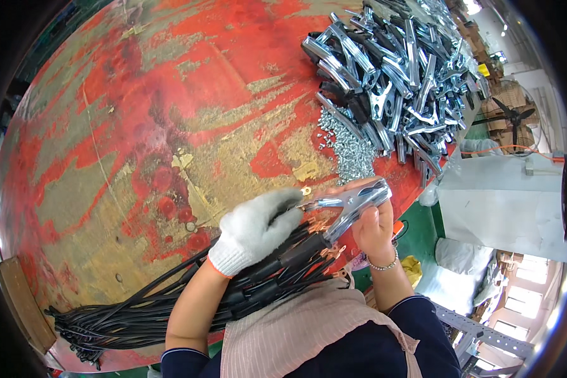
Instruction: Assembling metal spring clamps onto the ends of black electrical cables.
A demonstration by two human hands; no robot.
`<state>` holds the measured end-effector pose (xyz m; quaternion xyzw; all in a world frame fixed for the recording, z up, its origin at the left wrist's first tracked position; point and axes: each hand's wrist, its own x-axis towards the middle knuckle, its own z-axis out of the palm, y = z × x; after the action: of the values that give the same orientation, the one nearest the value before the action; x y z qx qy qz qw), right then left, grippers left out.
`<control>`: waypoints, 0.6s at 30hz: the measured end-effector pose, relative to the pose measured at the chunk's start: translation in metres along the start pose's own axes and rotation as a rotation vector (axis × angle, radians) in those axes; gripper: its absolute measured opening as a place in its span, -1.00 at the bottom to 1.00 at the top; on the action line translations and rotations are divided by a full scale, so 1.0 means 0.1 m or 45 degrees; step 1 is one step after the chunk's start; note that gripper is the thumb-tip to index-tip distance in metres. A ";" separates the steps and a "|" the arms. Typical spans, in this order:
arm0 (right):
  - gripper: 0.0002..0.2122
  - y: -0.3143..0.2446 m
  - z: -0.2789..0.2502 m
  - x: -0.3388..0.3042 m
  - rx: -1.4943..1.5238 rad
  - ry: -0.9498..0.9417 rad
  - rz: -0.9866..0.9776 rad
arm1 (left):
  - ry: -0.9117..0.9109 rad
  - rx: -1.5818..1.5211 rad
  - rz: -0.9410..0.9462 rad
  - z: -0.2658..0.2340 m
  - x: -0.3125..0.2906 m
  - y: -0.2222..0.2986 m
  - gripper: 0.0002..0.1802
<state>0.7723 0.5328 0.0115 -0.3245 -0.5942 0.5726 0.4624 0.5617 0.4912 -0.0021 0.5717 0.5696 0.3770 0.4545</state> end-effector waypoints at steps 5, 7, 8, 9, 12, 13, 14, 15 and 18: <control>-0.58 0.07 -0.16 0.26 -0.156 -0.102 0.206 | -0.223 -0.080 -0.204 -0.09 0.08 0.01 -0.68; -0.67 0.13 -0.25 0.56 -0.718 0.005 0.166 | -0.110 -0.312 -0.308 -0.06 0.08 -0.11 -0.67; -0.75 0.24 -0.33 0.66 -1.097 -0.035 0.000 | -0.024 -0.506 -0.357 -0.02 0.07 -0.21 -0.68; -0.81 0.40 -0.42 0.74 -1.474 -0.072 -0.177 | 0.061 -0.698 -0.398 0.00 0.08 -0.26 -0.68; -0.87 0.58 -0.52 0.78 -1.646 -0.114 -0.310 | 0.044 -0.727 -0.418 -0.06 0.10 -0.21 -0.66; -0.88 0.62 -0.53 0.78 -1.688 -0.139 -0.315 | 0.034 -0.696 -0.404 -0.07 0.10 -0.26 -0.66; -0.89 0.67 -0.56 0.79 -1.703 -0.123 -0.368 | 0.035 -0.691 -0.378 -0.05 0.10 -0.30 -0.65; -0.89 0.71 -0.58 0.79 -1.712 -0.134 -0.358 | 0.042 -0.696 -0.395 -0.05 0.10 -0.29 -0.66; -0.87 0.76 -0.60 0.81 -1.733 -0.160 -0.326 | 0.051 -0.673 -0.400 -0.04 0.07 -0.26 -0.68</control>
<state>0.7873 0.6398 -0.0534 -0.4359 -0.8803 0.0312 0.1845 0.5503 0.4968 -0.0264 0.3309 0.5421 0.4485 0.6289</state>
